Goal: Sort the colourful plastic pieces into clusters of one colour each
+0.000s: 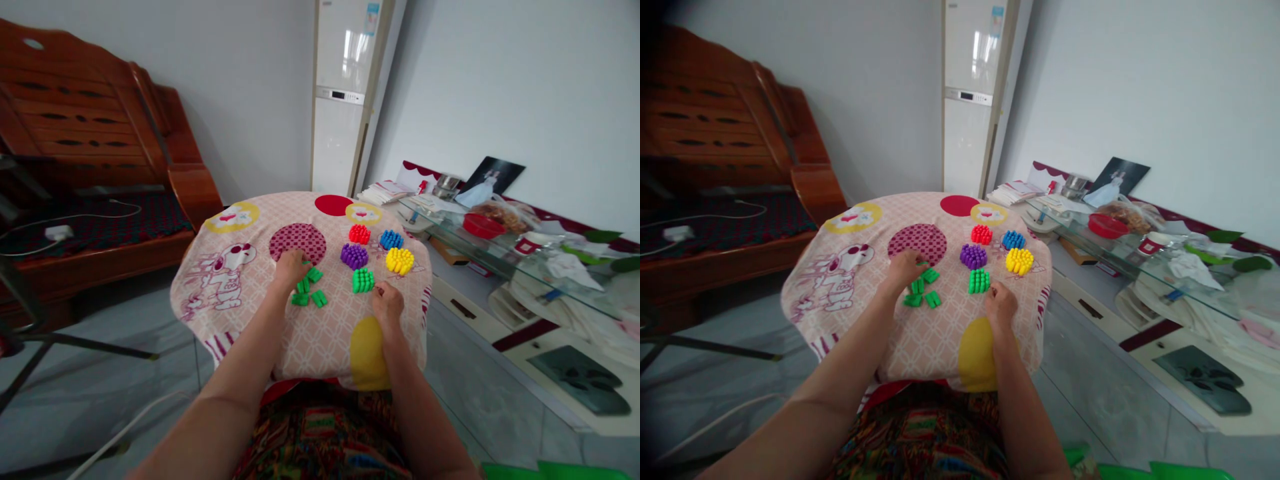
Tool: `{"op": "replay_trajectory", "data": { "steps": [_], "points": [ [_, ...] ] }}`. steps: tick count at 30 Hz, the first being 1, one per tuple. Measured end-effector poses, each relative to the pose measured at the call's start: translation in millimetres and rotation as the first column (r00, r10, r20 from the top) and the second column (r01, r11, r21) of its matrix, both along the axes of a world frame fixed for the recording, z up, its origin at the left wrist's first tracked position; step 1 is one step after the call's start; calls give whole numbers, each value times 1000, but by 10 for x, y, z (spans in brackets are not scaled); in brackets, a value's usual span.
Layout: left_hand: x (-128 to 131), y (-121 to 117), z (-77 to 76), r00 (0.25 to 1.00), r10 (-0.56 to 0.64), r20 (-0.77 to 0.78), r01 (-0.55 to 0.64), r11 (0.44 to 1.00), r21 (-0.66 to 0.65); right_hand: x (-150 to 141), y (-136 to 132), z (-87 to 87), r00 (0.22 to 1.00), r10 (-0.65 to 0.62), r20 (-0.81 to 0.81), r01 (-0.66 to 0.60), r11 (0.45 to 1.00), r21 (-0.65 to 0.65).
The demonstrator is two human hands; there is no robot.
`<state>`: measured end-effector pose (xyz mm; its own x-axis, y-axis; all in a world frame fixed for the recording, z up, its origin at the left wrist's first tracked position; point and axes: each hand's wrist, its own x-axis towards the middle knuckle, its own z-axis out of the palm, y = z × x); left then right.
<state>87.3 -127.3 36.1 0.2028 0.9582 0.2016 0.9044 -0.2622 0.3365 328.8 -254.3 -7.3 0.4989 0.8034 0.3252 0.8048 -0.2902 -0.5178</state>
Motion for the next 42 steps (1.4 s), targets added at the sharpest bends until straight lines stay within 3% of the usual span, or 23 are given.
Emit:
{"op": "replay_trajectory", "data": {
  "steps": [2,5,12,17,21,26,29,34,42],
  "points": [
    [47,-128,15,1000,-3,10,2,999,44,-3,-3,4,1000,5,-6,-5,1000,6],
    [133,-263,35,998,-52,-41,52,999,-2,-13,-9,9,1000,10,-7,-9,1000,20],
    [126,-305,65,991,-115,-71,108,990,-95,-24,-10,18,1000,6,-6,-6,1000,19],
    [77,-295,128,979,-202,20,203,972,-115,-19,-9,13,1000,8,-11,-8,1000,14],
    [257,-339,180,965,-176,196,193,979,-69,-18,-9,10,1000,-1,-5,1,1000,22],
    [695,-457,43,957,-61,284,64,998,0,-4,-4,6,1000,13,4,-14,1000,14],
    [819,-513,-67,943,-144,301,153,988,-4,2,-4,6,1000,22,5,-22,1000,20],
    [731,-545,-89,897,-313,311,359,928,-99,-2,-14,14,1000,28,5,-28,999,23],
    [772,-499,-142,867,-346,360,406,908,-105,-13,-27,34,1000,11,29,-11,1000,15]
  ]
}}
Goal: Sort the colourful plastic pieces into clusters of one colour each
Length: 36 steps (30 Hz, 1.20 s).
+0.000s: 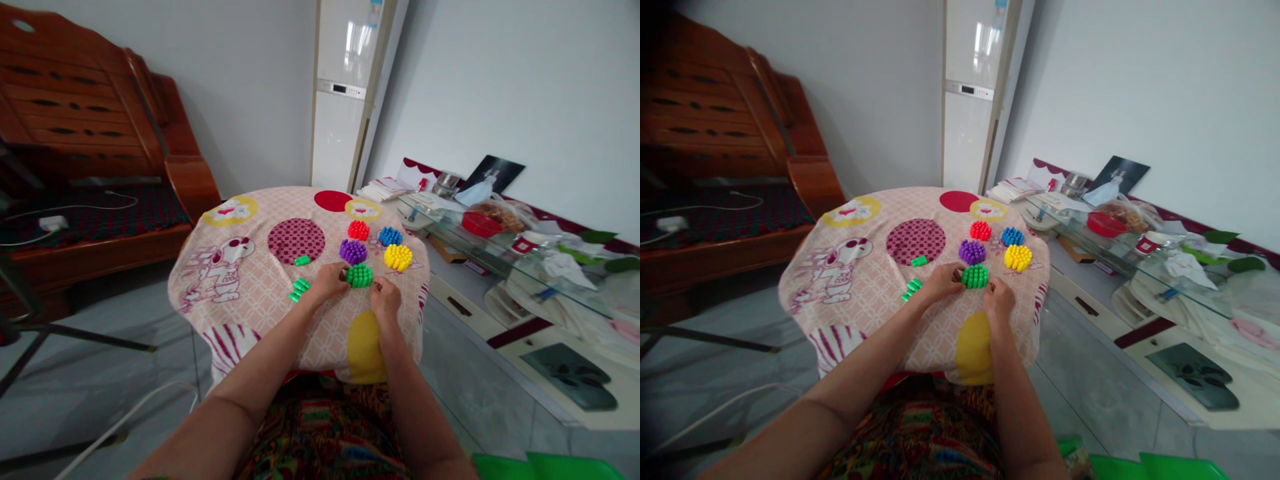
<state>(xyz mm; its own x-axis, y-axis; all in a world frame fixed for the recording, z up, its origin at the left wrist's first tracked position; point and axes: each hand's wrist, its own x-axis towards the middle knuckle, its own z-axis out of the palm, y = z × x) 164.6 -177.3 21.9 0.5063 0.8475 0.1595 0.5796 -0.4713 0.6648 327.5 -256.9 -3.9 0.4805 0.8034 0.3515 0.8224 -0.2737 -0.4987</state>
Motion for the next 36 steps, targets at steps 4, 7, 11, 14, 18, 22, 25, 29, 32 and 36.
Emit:
{"op": "replay_trajectory", "data": {
  "steps": [4,7,11,14,18,22,25,29,32,36],
  "points": [
    [50,5,-16,1000,9,23,-9,1000,-21,5,9,-5,1000,9,-13,-9,1000,-1],
    [-39,8,27,999,47,14,-47,999,-27,26,22,-29,1000,14,-21,-14,1000,-5],
    [-331,67,131,983,182,-26,-181,983,42,51,36,-65,999,19,-38,-20,1000,-9],
    [-586,117,220,971,215,-109,-206,975,86,45,36,-65,999,23,-41,-24,1000,-4],
    [-844,106,318,915,217,-339,-189,975,113,22,27,-39,1000,4,-29,-4,1000,-5],
    [-970,28,367,844,146,-516,-110,989,100,16,21,-28,999,6,-33,-7,1000,-6],
    [-1004,-5,380,839,93,-536,-64,995,73,18,16,-31,1000,7,-30,-7,1000,1],
    [-1003,13,393,881,71,-468,-52,997,52,18,12,-34,1000,16,-19,-16,1000,14],
    [-923,18,395,942,100,-320,-76,993,85,18,18,-40,1000,17,-23,-17,1000,7],
    [-626,-67,354,996,48,-78,-39,993,114,20,25,-46,1000,9,-24,-9,1000,9]
  ]
}}
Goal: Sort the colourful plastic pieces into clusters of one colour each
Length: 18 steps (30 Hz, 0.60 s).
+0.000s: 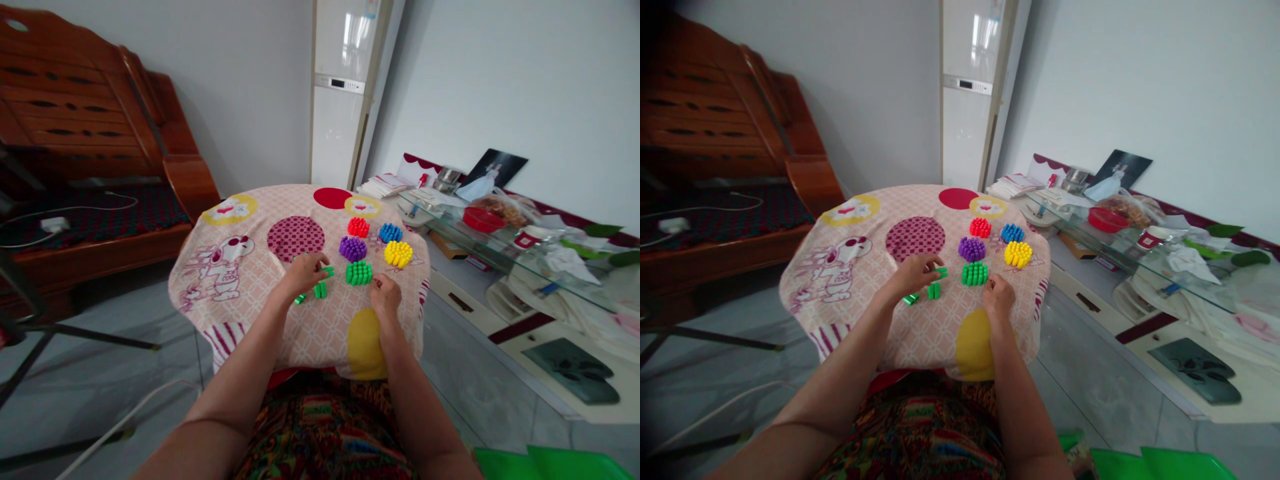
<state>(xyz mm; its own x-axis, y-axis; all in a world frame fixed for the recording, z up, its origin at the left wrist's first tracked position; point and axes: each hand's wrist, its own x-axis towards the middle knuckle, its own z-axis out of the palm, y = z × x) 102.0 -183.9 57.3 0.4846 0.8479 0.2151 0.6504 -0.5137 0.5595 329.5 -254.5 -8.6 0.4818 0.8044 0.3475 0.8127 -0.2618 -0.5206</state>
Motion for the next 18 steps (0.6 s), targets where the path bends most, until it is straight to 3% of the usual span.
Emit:
{"op": "replay_trajectory", "data": {
  "steps": [4,8,14,18],
  "points": [
    [399,-165,-84,990,-100,98,99,995,19,7,0,-4,1000,20,8,-21,999,28],
    [672,-340,-170,994,-54,100,49,998,47,21,5,-15,999,42,2,-42,998,36],
    [791,-499,-304,998,21,64,-29,992,125,31,8,-25,999,50,2,-51,998,38],
    [843,-504,-382,999,40,36,-44,993,109,31,5,-18,999,46,4,-46,998,48]
  ]
}}
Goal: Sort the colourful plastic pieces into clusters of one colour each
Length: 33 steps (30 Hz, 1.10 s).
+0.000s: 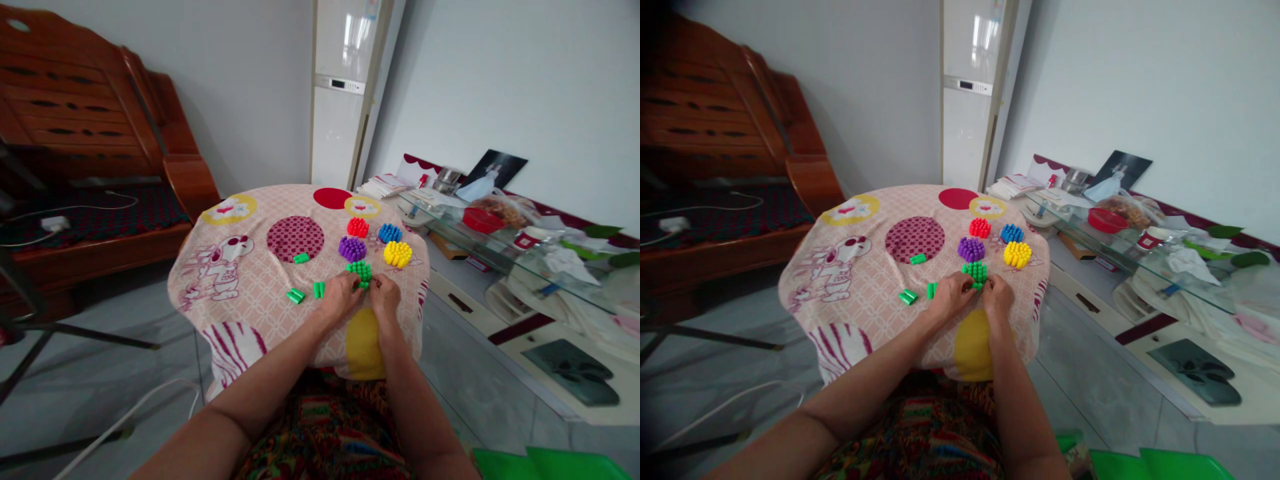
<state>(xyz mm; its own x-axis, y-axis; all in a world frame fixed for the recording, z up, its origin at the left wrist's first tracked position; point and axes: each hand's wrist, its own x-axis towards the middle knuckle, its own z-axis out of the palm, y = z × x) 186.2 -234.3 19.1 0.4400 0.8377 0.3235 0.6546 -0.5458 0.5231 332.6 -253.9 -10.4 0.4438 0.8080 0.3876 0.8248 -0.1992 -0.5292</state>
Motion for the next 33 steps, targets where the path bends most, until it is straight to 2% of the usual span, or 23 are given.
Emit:
{"op": "replay_trajectory", "data": {
  "steps": [8,13,18,22,26,33],
  "points": [
    [104,3,-8,999,34,-38,-36,998,-53,-10,-10,2,1000,-2,-3,2,1000,-4],
    [65,-11,-14,998,55,-26,-57,997,-54,-13,-13,11,1000,-10,1,10,1000,-10],
    [-261,55,147,992,93,-87,-92,996,23,-20,-11,27,1000,-21,6,21,1000,-20],
    [-629,196,307,946,167,-278,-175,985,-4,-24,-9,33,1000,-26,-6,26,999,-30],
    [-818,260,318,877,83,-473,-143,985,-94,-25,-9,36,999,-34,-6,34,998,-55],
    [-722,239,201,901,-40,-433,16,998,-60,-19,-8,29,1000,-19,-13,18,999,-40]
  ]
}}
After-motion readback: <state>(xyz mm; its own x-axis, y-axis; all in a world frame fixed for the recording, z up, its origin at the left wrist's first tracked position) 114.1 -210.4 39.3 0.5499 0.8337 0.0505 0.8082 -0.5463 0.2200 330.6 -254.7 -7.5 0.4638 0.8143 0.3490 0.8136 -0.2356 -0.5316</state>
